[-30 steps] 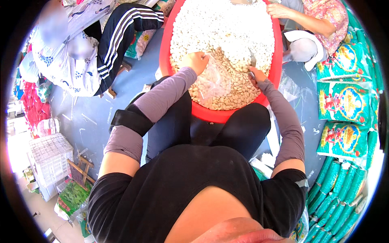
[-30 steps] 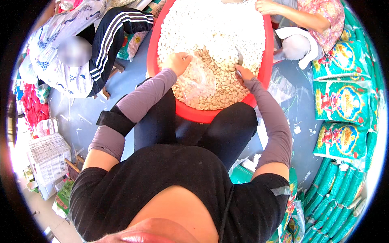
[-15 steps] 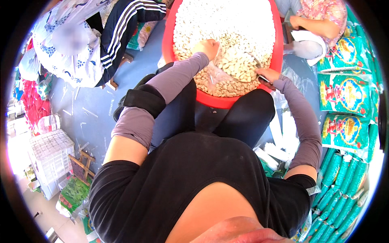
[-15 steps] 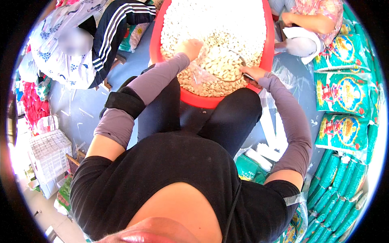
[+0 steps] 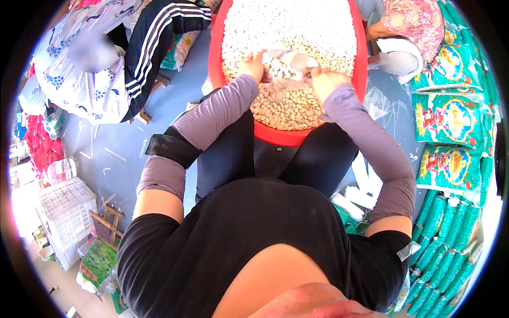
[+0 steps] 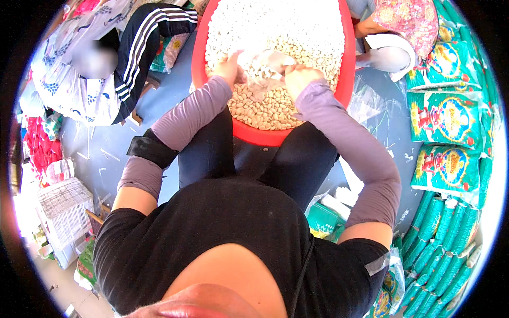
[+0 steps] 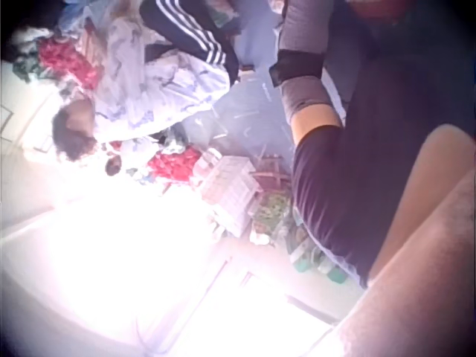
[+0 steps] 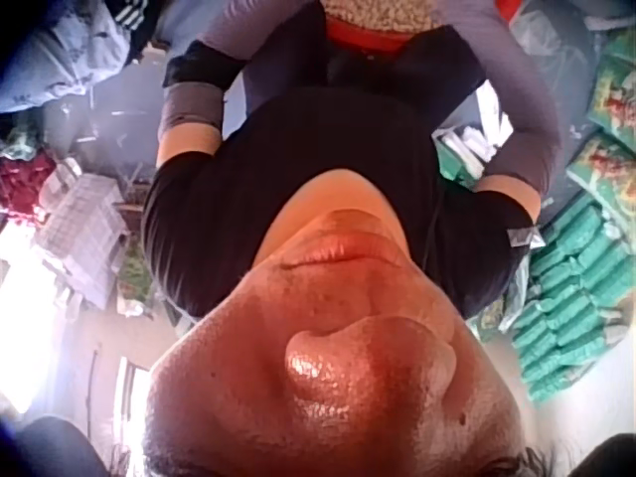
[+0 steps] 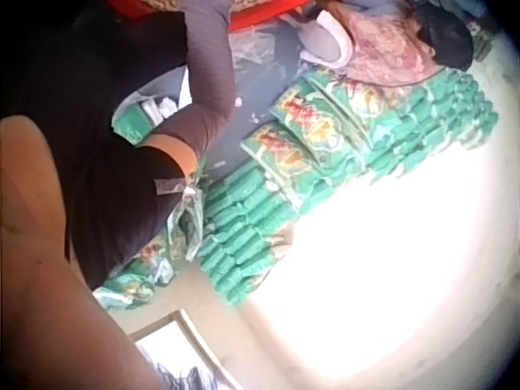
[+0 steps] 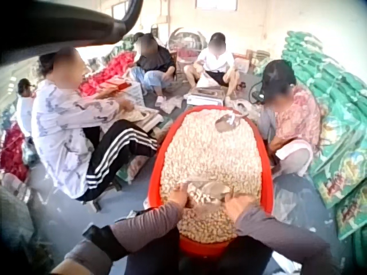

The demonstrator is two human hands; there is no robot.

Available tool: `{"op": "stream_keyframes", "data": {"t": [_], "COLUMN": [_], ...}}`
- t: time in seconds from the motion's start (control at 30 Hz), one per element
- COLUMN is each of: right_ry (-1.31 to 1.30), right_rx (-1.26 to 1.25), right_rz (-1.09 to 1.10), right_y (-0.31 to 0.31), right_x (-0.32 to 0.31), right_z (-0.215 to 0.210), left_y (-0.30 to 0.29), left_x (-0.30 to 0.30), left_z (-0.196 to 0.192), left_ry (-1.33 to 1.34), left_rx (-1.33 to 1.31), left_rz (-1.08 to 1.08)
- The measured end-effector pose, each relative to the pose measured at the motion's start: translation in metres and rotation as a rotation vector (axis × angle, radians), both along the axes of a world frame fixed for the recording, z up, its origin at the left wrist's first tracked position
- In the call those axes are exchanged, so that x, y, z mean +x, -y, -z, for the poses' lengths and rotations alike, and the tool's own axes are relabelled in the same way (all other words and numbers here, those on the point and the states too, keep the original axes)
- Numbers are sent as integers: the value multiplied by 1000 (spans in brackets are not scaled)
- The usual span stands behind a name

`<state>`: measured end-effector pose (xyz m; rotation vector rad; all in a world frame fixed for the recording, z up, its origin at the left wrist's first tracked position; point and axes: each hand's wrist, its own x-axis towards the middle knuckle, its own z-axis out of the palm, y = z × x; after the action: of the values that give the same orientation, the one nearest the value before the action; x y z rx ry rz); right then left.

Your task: The person scoops peanuts from a large red basin into clear plastic bags using a metal scoop. They then place the filled bags on the floor and occasionally gather spilled peanuts from the floor back into the basin.

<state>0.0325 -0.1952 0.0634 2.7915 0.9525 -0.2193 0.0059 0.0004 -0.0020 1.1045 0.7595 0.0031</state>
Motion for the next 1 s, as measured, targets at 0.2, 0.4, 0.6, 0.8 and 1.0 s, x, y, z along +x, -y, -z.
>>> {"op": "stream_keyframes", "data": {"t": [0.2, 0.4, 0.6, 0.8, 1.0], "right_ry": [-91, -334, -77, -910, -824], "right_rx": [115, 113, 605, 1225, 1282], "right_rz": [264, 522, -138, 767, 868], "right_y": [64, 171, 91, 56, 102], "right_x": [33, 118, 126, 124, 127], "right_z": [-42, 108, 267, 216, 166], "left_y": [-8, -5, -3, -15, -3], "left_x": [6, 12, 21, 21, 19], "left_z": [18, 22, 27, 28, 4], "left_ry": [-58, -30, 36, 28, -16], "left_rx": [168, 593, 872, 804, 705], "left_rz": [168, 267, 346, 297, 312]}}
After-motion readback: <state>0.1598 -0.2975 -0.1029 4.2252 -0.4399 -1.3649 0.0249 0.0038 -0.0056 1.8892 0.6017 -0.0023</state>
